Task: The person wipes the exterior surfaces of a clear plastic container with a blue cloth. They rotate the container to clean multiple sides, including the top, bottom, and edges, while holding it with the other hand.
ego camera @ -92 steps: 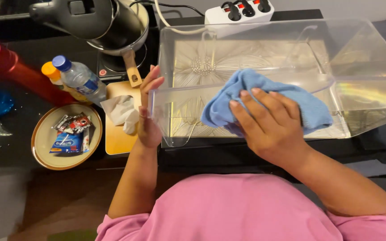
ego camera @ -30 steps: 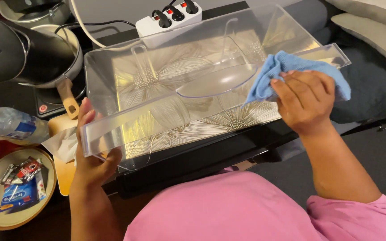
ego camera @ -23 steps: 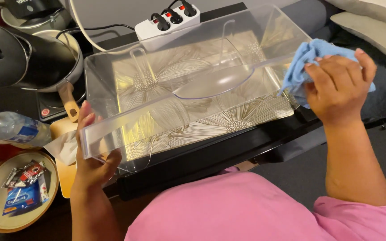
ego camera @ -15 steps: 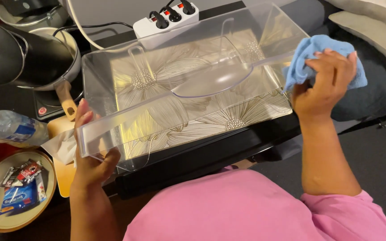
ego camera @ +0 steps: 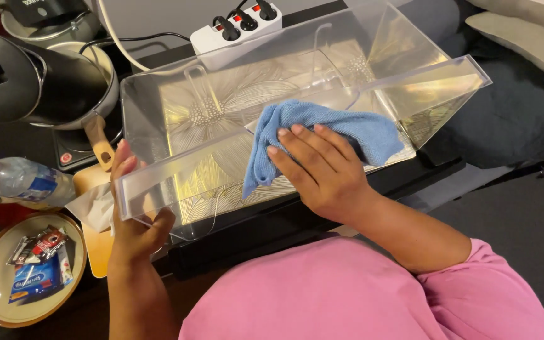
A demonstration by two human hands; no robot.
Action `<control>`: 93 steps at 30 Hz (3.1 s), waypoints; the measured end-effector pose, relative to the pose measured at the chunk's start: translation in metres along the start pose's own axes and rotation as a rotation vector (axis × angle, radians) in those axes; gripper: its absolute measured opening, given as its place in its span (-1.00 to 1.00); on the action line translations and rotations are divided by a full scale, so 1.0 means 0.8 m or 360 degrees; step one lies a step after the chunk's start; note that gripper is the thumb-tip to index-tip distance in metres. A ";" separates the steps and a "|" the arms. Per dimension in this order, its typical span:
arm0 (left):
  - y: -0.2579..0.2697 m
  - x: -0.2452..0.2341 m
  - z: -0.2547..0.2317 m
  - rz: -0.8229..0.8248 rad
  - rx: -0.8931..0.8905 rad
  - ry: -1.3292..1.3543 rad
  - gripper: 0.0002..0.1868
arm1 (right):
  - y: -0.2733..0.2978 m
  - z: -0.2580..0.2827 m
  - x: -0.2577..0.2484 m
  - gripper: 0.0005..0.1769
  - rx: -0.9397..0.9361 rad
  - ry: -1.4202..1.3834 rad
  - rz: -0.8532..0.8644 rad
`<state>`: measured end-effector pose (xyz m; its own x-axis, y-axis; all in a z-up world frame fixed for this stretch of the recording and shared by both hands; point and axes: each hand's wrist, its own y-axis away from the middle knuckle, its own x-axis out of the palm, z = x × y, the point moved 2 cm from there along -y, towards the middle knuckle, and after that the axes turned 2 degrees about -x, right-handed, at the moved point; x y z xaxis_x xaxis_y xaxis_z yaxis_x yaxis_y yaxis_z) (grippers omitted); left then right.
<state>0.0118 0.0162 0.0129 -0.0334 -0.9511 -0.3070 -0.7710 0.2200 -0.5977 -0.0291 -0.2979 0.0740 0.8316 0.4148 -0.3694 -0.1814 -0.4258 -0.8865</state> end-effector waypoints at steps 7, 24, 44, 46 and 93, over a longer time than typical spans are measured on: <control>0.003 -0.002 0.005 0.0012 -0.0013 0.0111 -0.03 | 0.027 -0.052 -0.018 -0.66 -0.0123 0.0169 0.0100; -0.002 -0.003 -0.022 0.0127 0.0075 -0.0172 -0.11 | 0.129 -0.218 -0.098 -0.30 0.0292 0.0531 0.0665; 0.012 0.030 0.026 0.0024 0.0196 0.0638 0.05 | -0.074 0.058 0.023 -0.42 -0.0260 -0.0532 0.0785; 0.011 0.031 0.025 0.0043 0.0202 0.0776 0.07 | -0.091 0.079 0.041 -0.39 -0.0303 -0.0554 0.0822; 0.023 0.027 0.025 -0.0248 0.0111 0.0310 -0.16 | -0.105 -0.120 0.075 -0.40 0.0732 -0.1021 0.2003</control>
<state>0.0095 0.0037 -0.0196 -0.0448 -0.9970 -0.0630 -0.7308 0.0757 -0.6784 0.0864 -0.3141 0.1530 -0.3391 0.3031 -0.8906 -0.8361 -0.5310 0.1377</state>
